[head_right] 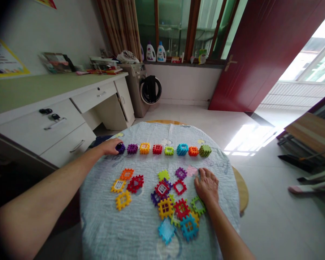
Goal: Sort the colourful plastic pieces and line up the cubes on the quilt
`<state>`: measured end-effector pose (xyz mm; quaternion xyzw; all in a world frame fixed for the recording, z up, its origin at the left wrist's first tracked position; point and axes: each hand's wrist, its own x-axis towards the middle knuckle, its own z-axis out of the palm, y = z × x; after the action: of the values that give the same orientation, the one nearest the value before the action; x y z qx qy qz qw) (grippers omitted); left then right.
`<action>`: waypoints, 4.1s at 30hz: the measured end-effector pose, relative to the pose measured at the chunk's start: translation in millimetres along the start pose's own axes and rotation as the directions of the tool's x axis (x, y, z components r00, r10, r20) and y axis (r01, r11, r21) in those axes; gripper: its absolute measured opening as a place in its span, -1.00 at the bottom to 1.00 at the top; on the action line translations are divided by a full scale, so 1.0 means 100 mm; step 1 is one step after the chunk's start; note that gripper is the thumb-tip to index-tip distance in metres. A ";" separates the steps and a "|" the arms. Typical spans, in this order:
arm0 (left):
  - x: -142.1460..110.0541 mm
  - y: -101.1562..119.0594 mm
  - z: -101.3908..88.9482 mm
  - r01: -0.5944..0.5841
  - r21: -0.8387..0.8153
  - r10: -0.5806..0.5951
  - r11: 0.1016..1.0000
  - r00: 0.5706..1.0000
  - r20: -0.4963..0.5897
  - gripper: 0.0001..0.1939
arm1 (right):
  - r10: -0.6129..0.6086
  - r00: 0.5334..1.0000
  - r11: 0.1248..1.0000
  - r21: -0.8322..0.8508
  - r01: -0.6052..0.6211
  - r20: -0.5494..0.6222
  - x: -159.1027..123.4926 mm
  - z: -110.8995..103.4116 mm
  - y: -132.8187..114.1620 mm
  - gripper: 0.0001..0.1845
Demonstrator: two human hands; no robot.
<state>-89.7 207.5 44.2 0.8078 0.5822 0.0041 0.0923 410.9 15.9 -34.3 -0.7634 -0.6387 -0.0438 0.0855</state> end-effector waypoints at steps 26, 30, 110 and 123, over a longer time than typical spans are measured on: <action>-0.94 1.01 0.40 -0.106 -0.166 0.112 0.980 0.993 0.031 -0.71 | -0.002 1.000 1.000 0.008 0.002 -0.002 0.00 0.00 0.00 -0.54; -0.80 1.17 0.37 -0.030 -0.188 0.014 0.982 0.996 -0.088 -0.72 | 0.008 1.000 1.000 0.021 -0.008 0.009 0.00 -0.02 -0.01 -0.55; -1.24 0.89 1.04 0.066 -0.338 -0.254 0.939 0.796 -0.550 -0.83 | -0.262 0.931 0.963 0.135 0.234 0.256 1.07 -0.71 -0.39 -0.76; -1.23 0.93 1.03 0.088 -0.337 -0.271 0.937 0.793 -0.546 -0.85 | -0.164 0.925 0.985 0.101 0.137 0.342 0.38 -0.39 -0.84 -0.59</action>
<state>-30.5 48.2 -29.9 0.6845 0.6497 0.3296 0.0277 337.0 59.7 16.8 -0.7041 -0.7015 0.1099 -0.0038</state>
